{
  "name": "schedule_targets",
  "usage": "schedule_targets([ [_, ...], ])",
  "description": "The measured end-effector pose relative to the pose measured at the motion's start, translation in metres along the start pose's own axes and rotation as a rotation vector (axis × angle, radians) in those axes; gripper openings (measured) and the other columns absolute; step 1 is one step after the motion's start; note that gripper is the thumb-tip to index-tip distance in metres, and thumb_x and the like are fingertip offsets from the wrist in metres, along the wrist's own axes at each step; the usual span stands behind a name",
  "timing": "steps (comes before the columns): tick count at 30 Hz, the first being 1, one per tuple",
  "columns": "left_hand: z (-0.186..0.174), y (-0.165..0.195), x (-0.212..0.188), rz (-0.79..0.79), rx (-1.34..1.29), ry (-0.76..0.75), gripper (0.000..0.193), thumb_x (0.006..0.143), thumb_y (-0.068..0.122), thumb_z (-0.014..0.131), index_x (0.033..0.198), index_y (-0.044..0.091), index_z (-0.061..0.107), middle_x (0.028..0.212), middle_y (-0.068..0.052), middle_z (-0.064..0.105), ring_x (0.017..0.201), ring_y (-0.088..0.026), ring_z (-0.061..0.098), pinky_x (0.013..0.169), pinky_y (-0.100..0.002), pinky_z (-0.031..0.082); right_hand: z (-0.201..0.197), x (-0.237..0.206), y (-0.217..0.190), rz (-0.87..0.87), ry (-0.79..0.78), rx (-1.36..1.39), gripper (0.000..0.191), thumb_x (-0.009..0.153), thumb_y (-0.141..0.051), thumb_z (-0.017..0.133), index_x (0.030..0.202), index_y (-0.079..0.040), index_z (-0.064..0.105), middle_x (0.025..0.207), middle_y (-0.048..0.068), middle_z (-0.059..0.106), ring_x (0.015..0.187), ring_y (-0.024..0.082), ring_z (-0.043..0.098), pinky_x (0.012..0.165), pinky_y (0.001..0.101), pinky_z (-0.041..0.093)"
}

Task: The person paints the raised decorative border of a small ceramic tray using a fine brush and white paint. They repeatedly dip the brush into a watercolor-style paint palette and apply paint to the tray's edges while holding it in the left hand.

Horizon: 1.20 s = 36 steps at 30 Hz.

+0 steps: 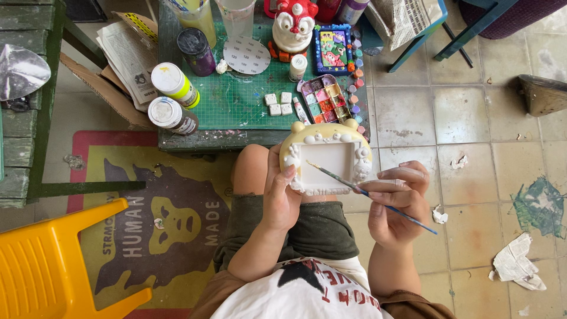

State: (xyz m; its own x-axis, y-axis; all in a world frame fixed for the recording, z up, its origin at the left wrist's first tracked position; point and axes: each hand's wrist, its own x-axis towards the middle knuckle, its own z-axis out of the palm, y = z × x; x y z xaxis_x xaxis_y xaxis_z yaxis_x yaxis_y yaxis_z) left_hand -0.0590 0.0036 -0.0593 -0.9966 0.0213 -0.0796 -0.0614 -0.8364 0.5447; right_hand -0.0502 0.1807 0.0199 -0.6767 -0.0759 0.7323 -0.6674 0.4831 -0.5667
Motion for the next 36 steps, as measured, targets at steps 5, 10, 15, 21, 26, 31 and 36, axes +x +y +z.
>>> schedule_targets([
  [5,0.0003,0.0002,-0.0007,0.008,0.006,-0.002,0.058,0.097,0.022,0.057,0.148,0.004,0.036,0.143,-0.013,0.05,0.137,-0.022,0.047,0.118,-0.04,0.037,0.0049,0.0031,-0.0005,-0.022,-0.017,-0.053,0.013,0.101,-0.016,0.062,0.091,-0.011,0.055,0.085,0.006,0.076,0.101,0.023,0.053,0.101,0.0417,0.035],
  [10,-0.0004,0.0003,-0.0002,0.009,-0.006,-0.005,0.058,0.097,0.022,0.058,0.148,0.004,0.036,0.143,-0.013,0.05,0.137,-0.022,0.047,0.118,-0.041,0.037,0.0061,0.0017,-0.0004,0.016,0.038,-0.02,0.016,0.103,-0.019,0.062,0.091,-0.012,0.054,0.086,0.005,0.076,0.104,0.021,0.052,0.102,0.0402,0.035],
  [15,0.0001,0.0004,-0.001,0.029,0.02,-0.013,0.059,0.098,0.023,0.058,0.149,0.002,0.037,0.144,-0.014,0.05,0.138,-0.023,0.047,0.12,-0.041,0.036,0.0048,0.0015,-0.0012,0.016,0.021,-0.033,0.014,0.103,-0.02,0.062,0.093,-0.012,0.054,0.089,0.006,0.076,0.107,0.022,0.051,0.103,0.041,0.035],
  [21,0.0029,0.0003,-0.0017,0.01,0.036,0.002,0.06,0.097,0.023,0.058,0.149,0.003,0.036,0.144,-0.013,0.049,0.138,-0.023,0.046,0.119,-0.041,0.036,0.0038,0.0035,-0.0024,-0.041,-0.023,-0.116,0.006,0.096,-0.011,0.062,0.092,-0.011,0.057,0.087,0.006,0.076,0.106,0.024,0.056,0.104,0.0462,0.035],
  [26,0.0026,0.0008,-0.0016,0.007,0.035,0.0,0.06,0.097,0.024,0.057,0.149,0.003,0.035,0.144,-0.013,0.049,0.138,-0.022,0.046,0.119,-0.041,0.036,0.005,0.0053,-0.0016,-0.046,-0.026,-0.116,0.007,0.094,-0.01,0.062,0.091,-0.011,0.057,0.087,0.006,0.076,0.106,0.025,0.056,0.103,0.0462,0.035],
  [31,0.0013,0.0005,-0.0019,-0.014,0.008,-0.003,0.059,0.097,0.024,0.057,0.149,0.004,0.035,0.143,-0.013,0.049,0.137,-0.023,0.047,0.117,-0.042,0.038,0.0061,0.0068,-0.0005,-0.07,-0.114,-0.13,0.006,0.093,-0.009,0.062,0.089,-0.011,0.057,0.086,0.005,0.078,0.106,0.025,0.057,0.103,0.0469,0.034],
  [36,0.0007,0.0005,0.0001,0.023,0.005,-0.011,0.058,0.099,0.022,0.057,0.149,0.002,0.036,0.144,-0.014,0.049,0.137,-0.023,0.046,0.119,-0.041,0.037,0.0074,0.007,-0.0015,-0.012,-0.035,-0.062,0.007,0.094,-0.011,0.062,0.09,-0.011,0.055,0.088,0.004,0.076,0.109,0.023,0.057,0.102,0.0437,0.034],
])
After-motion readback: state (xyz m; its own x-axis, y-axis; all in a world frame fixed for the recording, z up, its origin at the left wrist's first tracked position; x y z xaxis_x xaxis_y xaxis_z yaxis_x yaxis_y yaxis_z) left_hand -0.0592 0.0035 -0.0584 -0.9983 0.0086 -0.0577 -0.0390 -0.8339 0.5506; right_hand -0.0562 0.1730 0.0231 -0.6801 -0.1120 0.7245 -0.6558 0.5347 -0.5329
